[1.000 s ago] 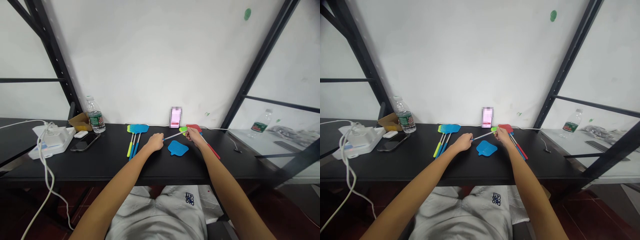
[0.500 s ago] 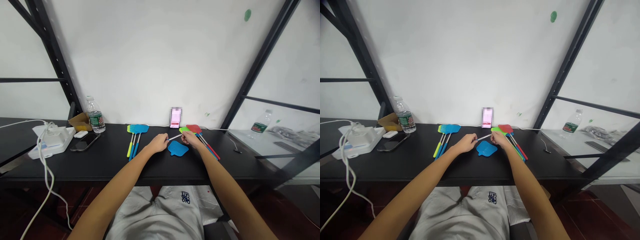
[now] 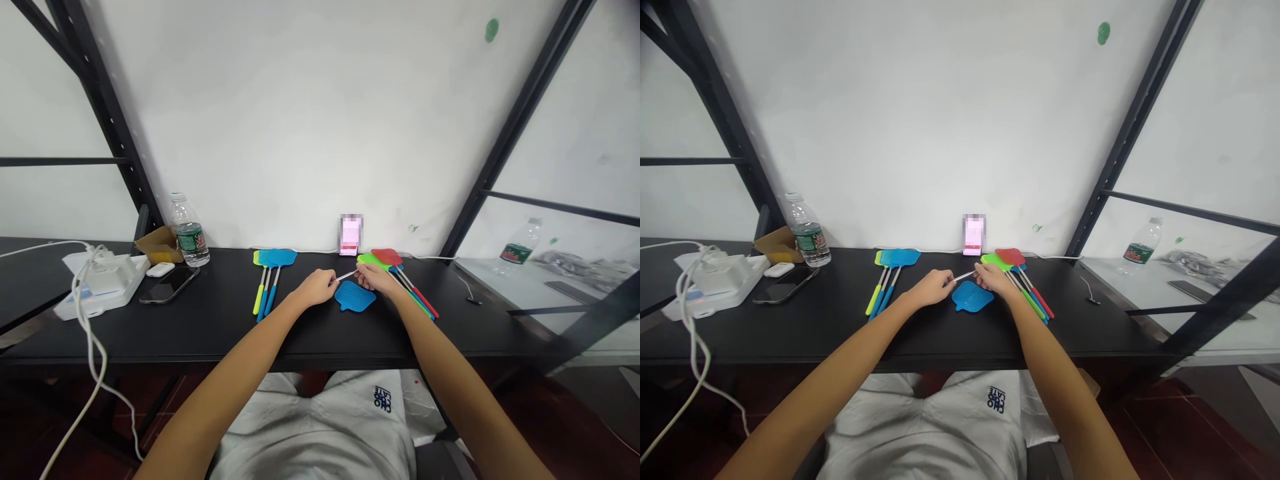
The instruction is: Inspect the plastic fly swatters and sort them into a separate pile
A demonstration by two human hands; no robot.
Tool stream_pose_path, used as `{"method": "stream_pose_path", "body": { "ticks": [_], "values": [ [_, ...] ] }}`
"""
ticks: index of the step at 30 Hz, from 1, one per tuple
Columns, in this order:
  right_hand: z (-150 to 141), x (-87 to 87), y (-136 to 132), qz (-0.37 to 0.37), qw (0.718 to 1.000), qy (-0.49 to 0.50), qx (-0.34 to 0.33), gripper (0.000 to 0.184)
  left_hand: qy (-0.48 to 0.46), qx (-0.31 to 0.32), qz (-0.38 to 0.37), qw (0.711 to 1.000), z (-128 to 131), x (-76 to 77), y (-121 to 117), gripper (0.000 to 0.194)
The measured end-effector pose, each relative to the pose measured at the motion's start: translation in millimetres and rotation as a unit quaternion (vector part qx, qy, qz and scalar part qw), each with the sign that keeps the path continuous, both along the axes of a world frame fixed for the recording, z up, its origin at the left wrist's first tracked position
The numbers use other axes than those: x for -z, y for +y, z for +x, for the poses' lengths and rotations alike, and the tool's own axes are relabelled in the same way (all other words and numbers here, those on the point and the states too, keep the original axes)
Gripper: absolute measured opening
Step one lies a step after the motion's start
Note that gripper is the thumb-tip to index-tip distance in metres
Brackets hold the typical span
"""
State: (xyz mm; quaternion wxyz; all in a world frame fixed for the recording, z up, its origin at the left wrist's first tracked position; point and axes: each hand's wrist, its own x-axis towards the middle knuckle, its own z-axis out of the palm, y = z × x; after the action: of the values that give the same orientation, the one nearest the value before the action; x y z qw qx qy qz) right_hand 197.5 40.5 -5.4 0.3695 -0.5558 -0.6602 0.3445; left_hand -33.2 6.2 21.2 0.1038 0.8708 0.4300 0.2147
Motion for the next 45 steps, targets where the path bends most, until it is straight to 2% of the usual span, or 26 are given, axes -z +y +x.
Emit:
{"method": "stream_pose_path", "body": {
  "ticks": [4, 7, 10, 20, 27, 33, 39, 45],
  "values": [
    [9, -0.9, 1, 0.044, 0.99, -0.116, 0.07, 0.046, 0.034, 0.029, -0.035, 0.998, 0, -1.7, -1, 0.036],
    [15, -1.8, 2, 0.03, 0.981, -0.178, 0.072, 0.047, 0.066, 0.06, -0.058, 0.994, 1, -4.1, -5, 0.05],
    [17, -2.7, 2, 0.005, 0.978, -0.202, 0.056, 0.047, 0.086, 0.054, -0.065, 0.993, 3, -5.5, -7, 0.054],
    [10, -7.3, -2, -0.041, 0.987, -0.151, 0.047, 0.046, 0.097, 0.011, -0.087, 0.991, 1, -2.6, 0, 0.042],
    [11, -3.5, 1, -0.105, 0.987, -0.108, 0.049, 0.045, 0.112, -0.095, -0.073, 0.986, 3, -2.4, 2, 0.038],
    [7, -1.6, 1, -0.064, 0.987, -0.122, 0.087, 0.036, 0.107, -0.107, -0.072, 0.986, 3, 0.7, 4, 0.025],
    [5, -5.4, 0, -0.098, 0.986, -0.106, 0.082, 0.035, 0.107, -0.106, -0.056, 0.987, 4, 3.3, 5, 0.022],
    [2, -6.9, -3, -0.097, 0.989, -0.093, 0.067, 0.034, 0.106, -0.116, -0.099, 0.983, 4, 1.3, 9, 0.021]
  ]
}}
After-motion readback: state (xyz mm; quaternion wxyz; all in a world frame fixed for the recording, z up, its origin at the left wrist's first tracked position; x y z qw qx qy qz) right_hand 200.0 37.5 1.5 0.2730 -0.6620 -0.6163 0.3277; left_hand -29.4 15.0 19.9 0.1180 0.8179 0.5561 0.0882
